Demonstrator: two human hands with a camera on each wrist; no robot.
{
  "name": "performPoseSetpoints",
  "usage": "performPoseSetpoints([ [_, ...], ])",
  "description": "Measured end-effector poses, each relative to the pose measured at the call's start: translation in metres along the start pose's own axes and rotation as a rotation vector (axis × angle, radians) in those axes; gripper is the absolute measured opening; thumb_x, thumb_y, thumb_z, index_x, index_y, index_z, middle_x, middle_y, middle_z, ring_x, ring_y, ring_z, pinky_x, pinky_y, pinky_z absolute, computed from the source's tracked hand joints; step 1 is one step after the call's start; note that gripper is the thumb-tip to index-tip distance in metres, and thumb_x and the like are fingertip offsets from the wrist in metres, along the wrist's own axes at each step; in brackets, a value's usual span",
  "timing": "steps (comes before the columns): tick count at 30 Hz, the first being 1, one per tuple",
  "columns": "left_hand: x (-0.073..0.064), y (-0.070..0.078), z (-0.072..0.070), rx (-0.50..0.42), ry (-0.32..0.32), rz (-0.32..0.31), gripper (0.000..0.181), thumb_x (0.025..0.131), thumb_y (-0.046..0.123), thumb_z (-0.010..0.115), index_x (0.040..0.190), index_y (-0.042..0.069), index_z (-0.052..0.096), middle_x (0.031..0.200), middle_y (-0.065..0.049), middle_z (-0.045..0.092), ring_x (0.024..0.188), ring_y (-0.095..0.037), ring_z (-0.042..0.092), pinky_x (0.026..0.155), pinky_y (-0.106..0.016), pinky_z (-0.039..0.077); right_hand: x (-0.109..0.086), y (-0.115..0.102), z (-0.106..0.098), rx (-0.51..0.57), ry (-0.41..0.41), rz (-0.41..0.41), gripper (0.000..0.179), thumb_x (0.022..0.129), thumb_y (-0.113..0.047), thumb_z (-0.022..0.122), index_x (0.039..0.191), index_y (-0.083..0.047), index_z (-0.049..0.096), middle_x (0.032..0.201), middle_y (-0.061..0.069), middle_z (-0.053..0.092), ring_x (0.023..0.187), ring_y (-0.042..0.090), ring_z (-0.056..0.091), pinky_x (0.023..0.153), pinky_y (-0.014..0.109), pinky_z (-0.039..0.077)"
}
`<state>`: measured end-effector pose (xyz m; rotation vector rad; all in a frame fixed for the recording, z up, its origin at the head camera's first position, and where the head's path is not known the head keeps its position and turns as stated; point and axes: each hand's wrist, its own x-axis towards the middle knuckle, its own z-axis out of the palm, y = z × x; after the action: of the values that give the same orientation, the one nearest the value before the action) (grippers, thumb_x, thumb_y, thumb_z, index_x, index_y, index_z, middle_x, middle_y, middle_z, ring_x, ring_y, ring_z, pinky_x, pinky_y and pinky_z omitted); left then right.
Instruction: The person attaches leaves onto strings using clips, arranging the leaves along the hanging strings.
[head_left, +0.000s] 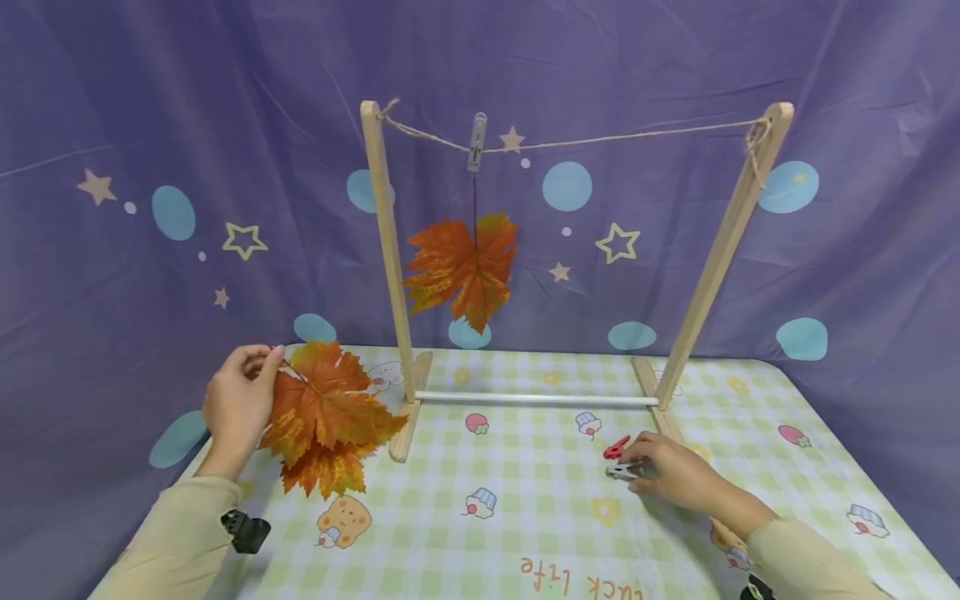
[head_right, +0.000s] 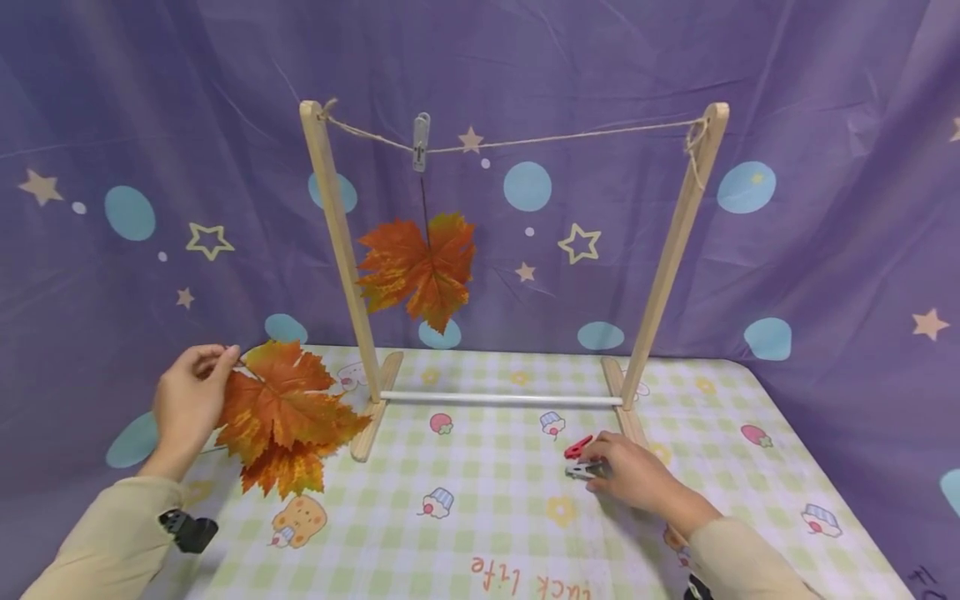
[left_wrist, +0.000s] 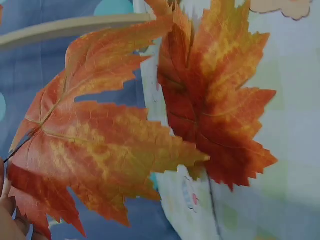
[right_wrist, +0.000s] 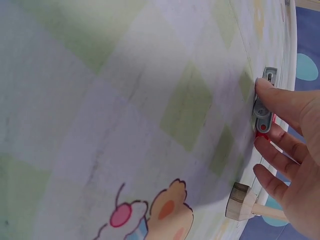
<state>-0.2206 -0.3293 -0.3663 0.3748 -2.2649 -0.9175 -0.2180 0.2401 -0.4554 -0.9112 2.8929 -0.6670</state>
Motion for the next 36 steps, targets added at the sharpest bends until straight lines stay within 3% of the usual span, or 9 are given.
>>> performPoseSetpoints([
  [4,-0.003,0.013,-0.002,-0.008,0.037,0.07,0.043,0.1,0.046,0.056,0.115,0.007,0.067,0.104,-0.013,0.071,0.082,-0.018,0.058,0.075,-0.04,0.038,0.0,-0.001,0.001,-0.029,0.01,0.004,0.028,0.08,-0.022,0.083,0.106,-0.016,0.072,0.101,-0.011,0.059,0.089,0.011,0.06,0.075,0.033,0.054],
  [9,-0.003,0.027,-0.006,-0.034,0.085,0.091,0.043,0.1,0.048,0.055,0.115,0.01,0.068,0.103,-0.011,0.072,0.078,-0.007,0.053,0.083,-0.046,0.037,0.001,-0.002,0.0,-0.051,0.026,-0.011,0.026,0.08,-0.02,0.084,0.102,-0.016,0.072,0.099,-0.011,0.059,0.087,0.011,0.06,0.074,0.033,0.054],
  [12,-0.003,0.034,-0.008,-0.035,0.086,0.101,0.044,0.099,0.049,0.055,0.114,0.01,0.068,0.102,-0.011,0.072,0.076,-0.004,0.051,0.082,-0.045,0.037,0.001,-0.004,0.0,-0.059,0.028,-0.016,0.025,0.079,-0.019,0.085,0.1,-0.017,0.071,0.098,-0.01,0.059,0.087,0.012,0.061,0.074,0.033,0.054],
  [17,-0.005,0.042,-0.009,-0.03,0.059,0.133,0.041,0.1,0.046,0.057,0.113,0.009,0.069,0.101,-0.01,0.073,0.074,-0.002,0.05,0.078,-0.041,0.036,0.001,-0.006,-0.001,-0.066,0.023,-0.015,0.025,0.079,-0.018,0.085,0.099,-0.017,0.071,0.098,-0.01,0.059,0.087,0.014,0.061,0.073,0.033,0.054],
  [26,-0.012,0.056,-0.011,0.015,-0.008,0.182,0.037,0.101,0.043,0.056,0.114,0.011,0.068,0.099,-0.011,0.071,0.071,-0.023,0.057,0.072,-0.04,0.035,0.003,-0.009,0.0,-0.033,0.026,0.007,0.024,0.081,-0.019,0.083,0.101,-0.016,0.07,0.096,-0.01,0.06,0.084,0.01,0.058,0.07,0.031,0.051],
  [36,-0.031,0.07,-0.008,0.028,-0.062,0.263,0.03,0.101,0.039,0.058,0.103,0.01,0.066,0.083,-0.009,0.066,0.059,-0.022,0.05,0.062,-0.037,0.034,0.002,-0.012,-0.001,0.086,0.003,0.02,0.024,0.088,-0.023,0.076,0.107,-0.01,0.07,0.099,-0.008,0.063,0.084,0.006,0.056,0.071,0.026,0.051],
])
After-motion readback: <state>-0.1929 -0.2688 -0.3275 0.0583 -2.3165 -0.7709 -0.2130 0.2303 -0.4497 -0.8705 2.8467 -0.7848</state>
